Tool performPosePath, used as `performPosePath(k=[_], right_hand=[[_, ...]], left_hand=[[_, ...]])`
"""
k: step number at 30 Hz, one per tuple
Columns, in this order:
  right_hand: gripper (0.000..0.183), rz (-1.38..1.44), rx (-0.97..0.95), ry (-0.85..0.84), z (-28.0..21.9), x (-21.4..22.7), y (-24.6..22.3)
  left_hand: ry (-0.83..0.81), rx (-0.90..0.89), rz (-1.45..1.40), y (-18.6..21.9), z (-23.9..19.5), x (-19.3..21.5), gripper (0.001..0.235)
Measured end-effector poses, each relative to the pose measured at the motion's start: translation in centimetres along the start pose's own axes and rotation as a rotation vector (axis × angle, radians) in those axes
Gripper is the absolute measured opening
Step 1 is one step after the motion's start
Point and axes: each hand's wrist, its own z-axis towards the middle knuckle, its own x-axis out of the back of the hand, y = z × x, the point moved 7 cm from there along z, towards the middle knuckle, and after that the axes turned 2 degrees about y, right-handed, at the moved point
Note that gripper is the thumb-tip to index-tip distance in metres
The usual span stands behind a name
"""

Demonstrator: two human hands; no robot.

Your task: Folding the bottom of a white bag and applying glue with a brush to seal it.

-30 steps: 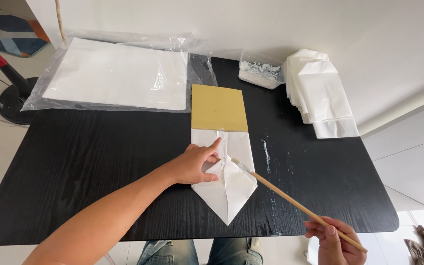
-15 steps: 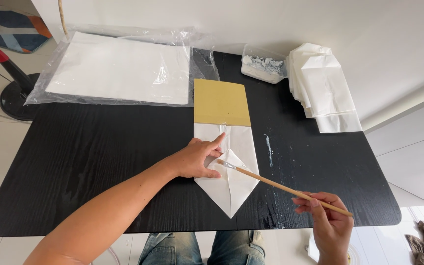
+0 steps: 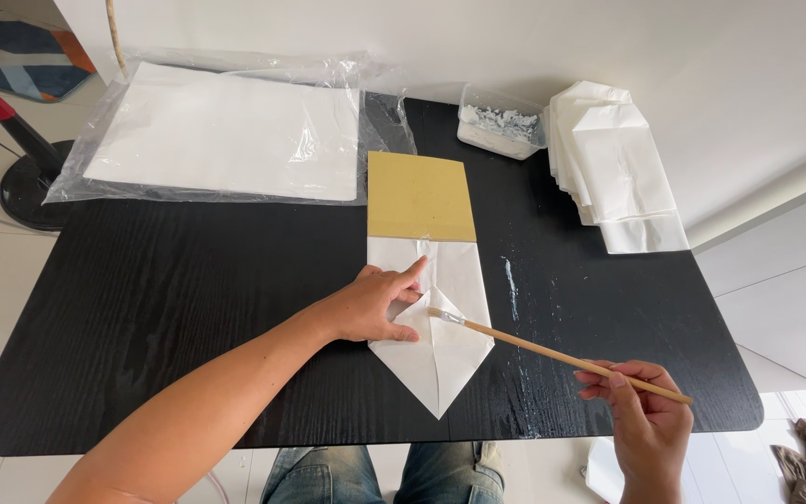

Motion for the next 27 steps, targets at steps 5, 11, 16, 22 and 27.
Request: performPosePath(k=[5, 11, 16, 22, 27], right_hand=[[0.009, 0.088, -0.01, -0.008, 0.6, 1.1, 1.4], [0.007, 0.203, -0.014, 0.01, 0.9, 2.1, 3.1], [0.006, 0.258, -0.014, 0.028, 1.1, 2.0, 3.7], [0.007, 0.317, -0.021, -0.104, 0.6, -1.2, 3.9], [0.006, 0.244, -0.005, -0.123, 0.9, -2.0, 3.6]], left_hand=[[-0.008, 0.0, 0.003, 0.1, 0.0, 0.0, 0.119], [-0.005, 0.018, -0.009, 0.1, -0.1, 0.0, 0.119], [-0.011, 0.035, -0.018, 0.1, -0.2, 0.1, 0.119], [-0.007, 0.031, -0.013, 0.2, -0.1, 0.1, 0.119], [0.005, -0.006, -0.015, 0.2, 0.0, 0.1, 0.121]])
